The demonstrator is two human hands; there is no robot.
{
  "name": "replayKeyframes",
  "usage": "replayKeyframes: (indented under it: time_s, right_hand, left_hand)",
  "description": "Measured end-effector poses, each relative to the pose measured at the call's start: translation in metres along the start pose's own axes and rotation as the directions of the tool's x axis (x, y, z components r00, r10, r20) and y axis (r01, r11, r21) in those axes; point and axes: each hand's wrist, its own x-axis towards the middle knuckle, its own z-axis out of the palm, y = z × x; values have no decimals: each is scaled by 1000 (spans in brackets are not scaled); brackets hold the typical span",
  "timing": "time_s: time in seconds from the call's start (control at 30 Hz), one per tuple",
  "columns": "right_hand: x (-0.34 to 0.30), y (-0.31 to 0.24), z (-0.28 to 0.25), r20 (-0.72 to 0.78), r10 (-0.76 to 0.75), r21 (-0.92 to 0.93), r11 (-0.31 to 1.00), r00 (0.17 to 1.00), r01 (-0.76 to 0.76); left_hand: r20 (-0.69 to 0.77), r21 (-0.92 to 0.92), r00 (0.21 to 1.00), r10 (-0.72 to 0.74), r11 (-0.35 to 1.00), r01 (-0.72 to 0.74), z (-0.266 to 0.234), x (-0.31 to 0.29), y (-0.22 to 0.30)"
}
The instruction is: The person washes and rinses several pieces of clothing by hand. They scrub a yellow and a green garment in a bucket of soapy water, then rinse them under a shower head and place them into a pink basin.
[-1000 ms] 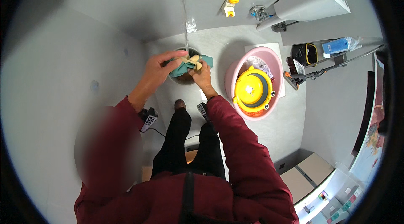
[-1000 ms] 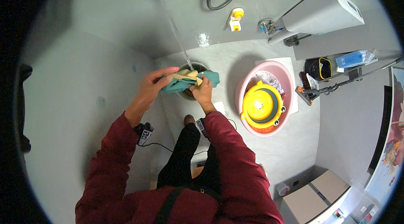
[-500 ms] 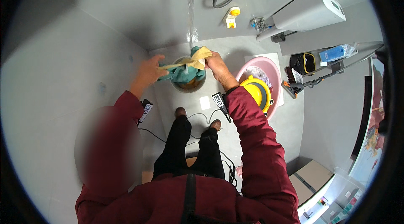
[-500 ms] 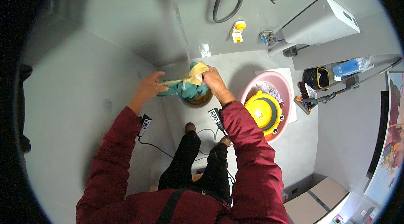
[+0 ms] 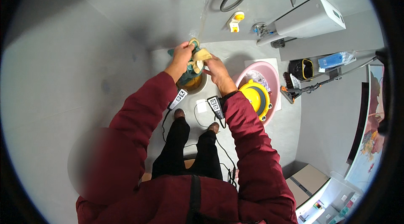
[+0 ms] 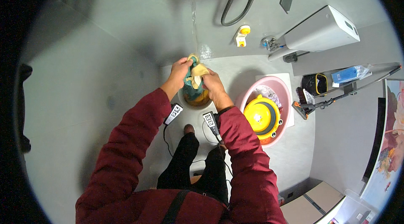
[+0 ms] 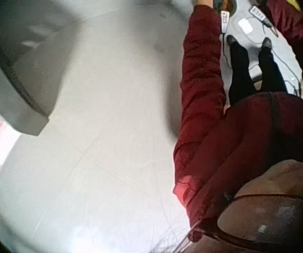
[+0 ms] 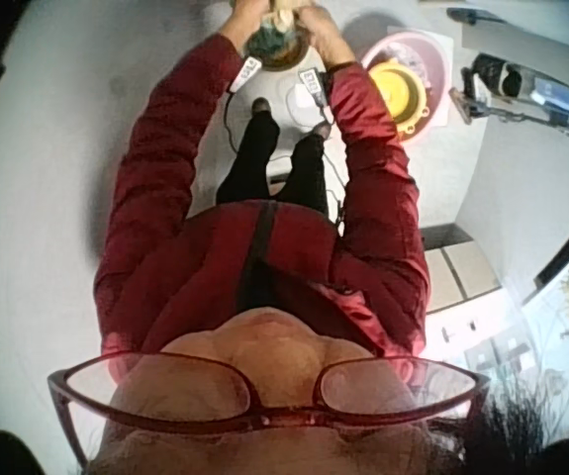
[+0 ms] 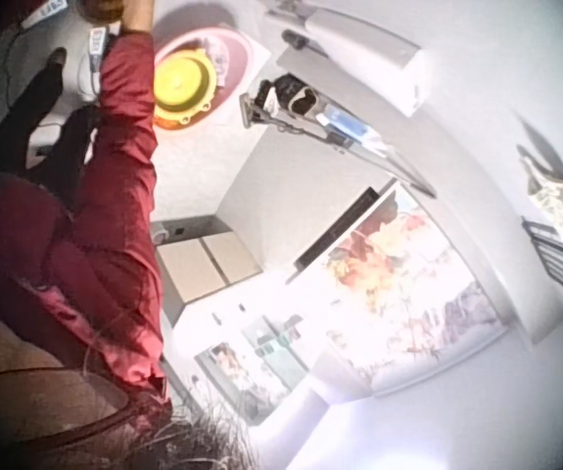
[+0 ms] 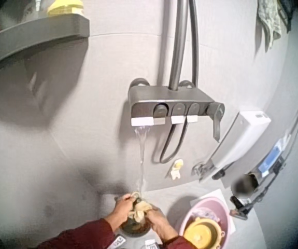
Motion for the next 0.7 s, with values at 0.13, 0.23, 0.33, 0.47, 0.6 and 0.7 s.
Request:
replayKeyframes:
  time_s: [0.13,0.23,0.33,0.47,0.6,0.7]
  right_hand:
    - [-7,10,-9,-51,101,129,987,994,-93]
    - [-5,10,-14,-118,139,206,972,983,-112]
    - [-3,11,-19,-127,113,219,972,986,-83]
    - [-5,14,-30,-134,87,175,983,987,-63]
    - [-9,13,-38,-150,68,184,982,986,-39]
    - [-11,4,-32,-196,56,183,983,979,-19]
  left_hand:
    - [-22,-497,807,-590,707,503,-1,67,9]
    - [-59,-611,821,-568,671,420,16,92,22]
    - [-243,68,918,-314,938,339,38,91,33]
    - [201,978,977,66,40,-204,51,85,31]
    - [69,855,997,-34,517,-42,53,95,18]
    - [-151,-34,943,-297,955,295,48,88,14]
